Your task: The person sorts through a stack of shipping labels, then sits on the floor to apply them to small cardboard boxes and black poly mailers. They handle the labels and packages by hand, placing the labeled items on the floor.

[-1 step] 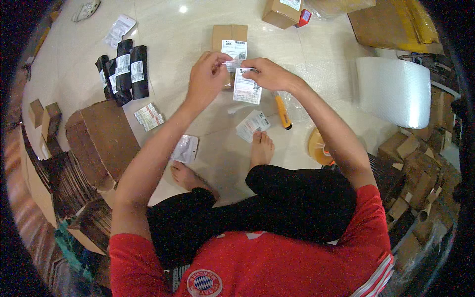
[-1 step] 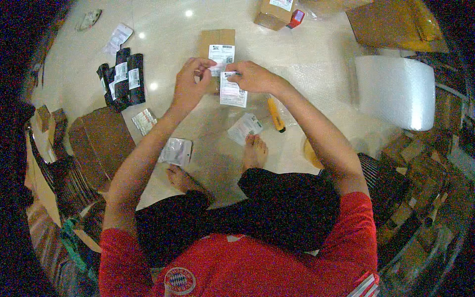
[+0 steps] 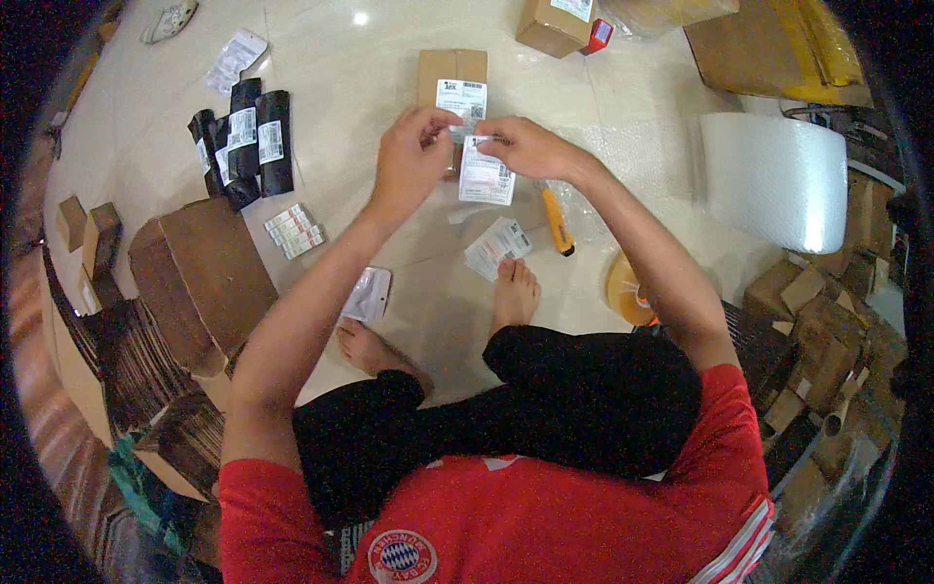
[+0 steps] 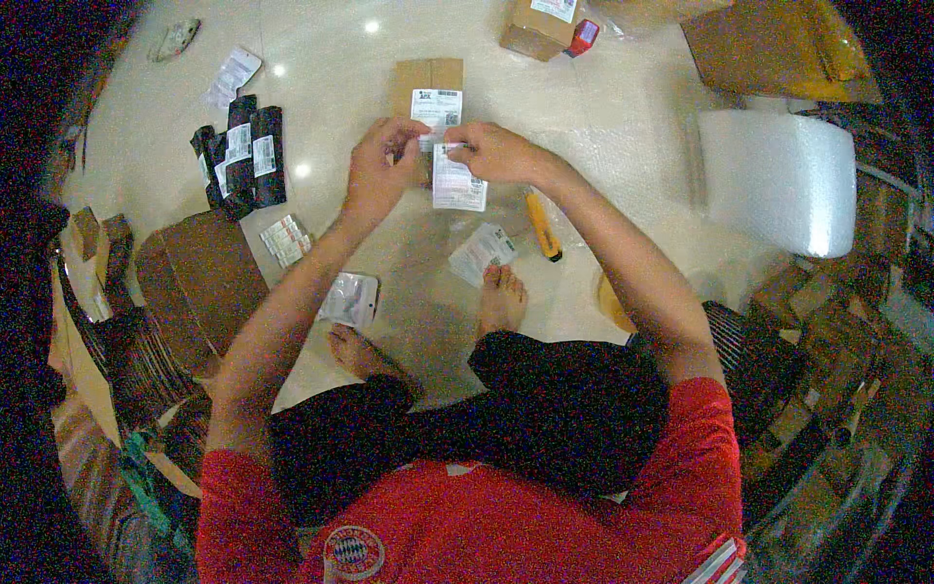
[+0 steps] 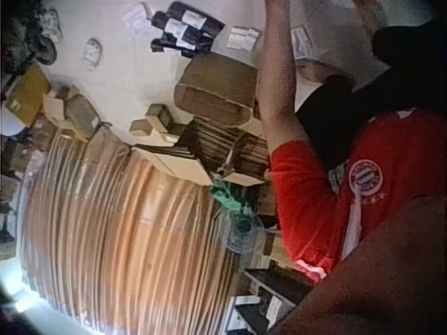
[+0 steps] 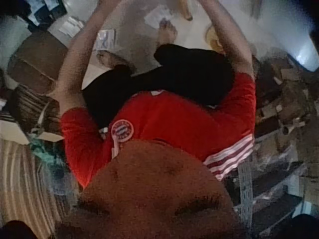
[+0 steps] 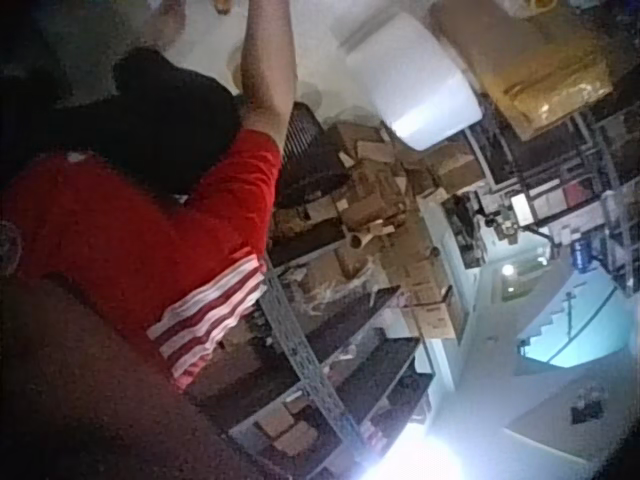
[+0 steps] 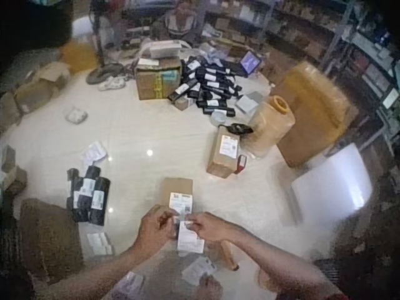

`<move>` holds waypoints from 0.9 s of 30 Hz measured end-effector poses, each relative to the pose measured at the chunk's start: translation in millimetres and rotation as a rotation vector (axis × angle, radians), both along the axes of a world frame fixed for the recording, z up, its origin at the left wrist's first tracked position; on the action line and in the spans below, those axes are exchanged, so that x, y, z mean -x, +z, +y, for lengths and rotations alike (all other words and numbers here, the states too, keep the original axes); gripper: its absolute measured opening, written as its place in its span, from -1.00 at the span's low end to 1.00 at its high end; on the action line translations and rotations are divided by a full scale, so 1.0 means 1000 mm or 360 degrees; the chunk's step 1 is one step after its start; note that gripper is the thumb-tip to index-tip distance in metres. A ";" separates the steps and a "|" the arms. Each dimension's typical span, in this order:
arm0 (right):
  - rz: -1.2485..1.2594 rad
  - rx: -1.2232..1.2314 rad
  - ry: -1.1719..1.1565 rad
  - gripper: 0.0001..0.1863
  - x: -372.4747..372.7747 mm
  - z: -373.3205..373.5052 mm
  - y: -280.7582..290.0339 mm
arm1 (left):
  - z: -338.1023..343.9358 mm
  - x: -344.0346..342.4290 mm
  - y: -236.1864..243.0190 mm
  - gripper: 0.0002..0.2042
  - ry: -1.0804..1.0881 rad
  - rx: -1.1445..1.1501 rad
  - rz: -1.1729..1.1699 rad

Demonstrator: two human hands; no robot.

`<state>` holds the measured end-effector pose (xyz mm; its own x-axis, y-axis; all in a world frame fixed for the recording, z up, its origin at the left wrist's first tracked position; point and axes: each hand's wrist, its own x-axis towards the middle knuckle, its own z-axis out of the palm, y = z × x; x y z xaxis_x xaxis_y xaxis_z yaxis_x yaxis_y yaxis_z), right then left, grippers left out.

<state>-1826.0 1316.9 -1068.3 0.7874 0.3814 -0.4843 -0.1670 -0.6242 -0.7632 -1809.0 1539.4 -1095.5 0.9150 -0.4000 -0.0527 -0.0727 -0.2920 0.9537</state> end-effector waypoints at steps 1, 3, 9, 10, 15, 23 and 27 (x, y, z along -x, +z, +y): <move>-0.0023 -0.0084 -0.0004 -0.70 0.000 0.001 0.002 | -0.007 0.006 0.006 -0.83 0.0029 0.0016 0.0117; 0.0005 -0.0131 -0.0035 -0.70 0.005 0.003 0.005 | -0.016 0.015 0.007 -0.85 0.0026 0.0069 0.0414; -0.0091 -0.0229 -0.0362 -0.79 0.036 0.009 0.009 | -0.012 0.019 -0.020 -0.84 -0.0035 0.0284 0.0618; -0.0089 -0.0265 -0.0430 -0.79 0.040 0.010 0.010 | -0.009 0.019 -0.022 -0.84 -0.0080 0.0338 0.0670; -0.0033 -0.0349 -0.0576 -0.78 0.046 0.015 0.017 | 0.000 0.016 -0.020 -0.78 -0.0192 0.0481 0.1274; -0.0092 -0.0387 -0.0537 -0.75 0.046 0.014 0.028 | 0.009 0.010 -0.020 -0.77 -0.0284 0.0821 0.1766; -0.0196 -0.0315 -0.0490 -0.75 0.043 0.014 0.028 | 0.011 0.007 -0.022 -0.77 -0.0320 0.0904 0.1895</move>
<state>-1869.1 1331.2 -1040.6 0.9273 0.1949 -0.3195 -0.2232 -0.3975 -0.8901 -1816.3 1550.8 -1117.2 0.3506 -0.7541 -0.5553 0.8891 0.0818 0.4503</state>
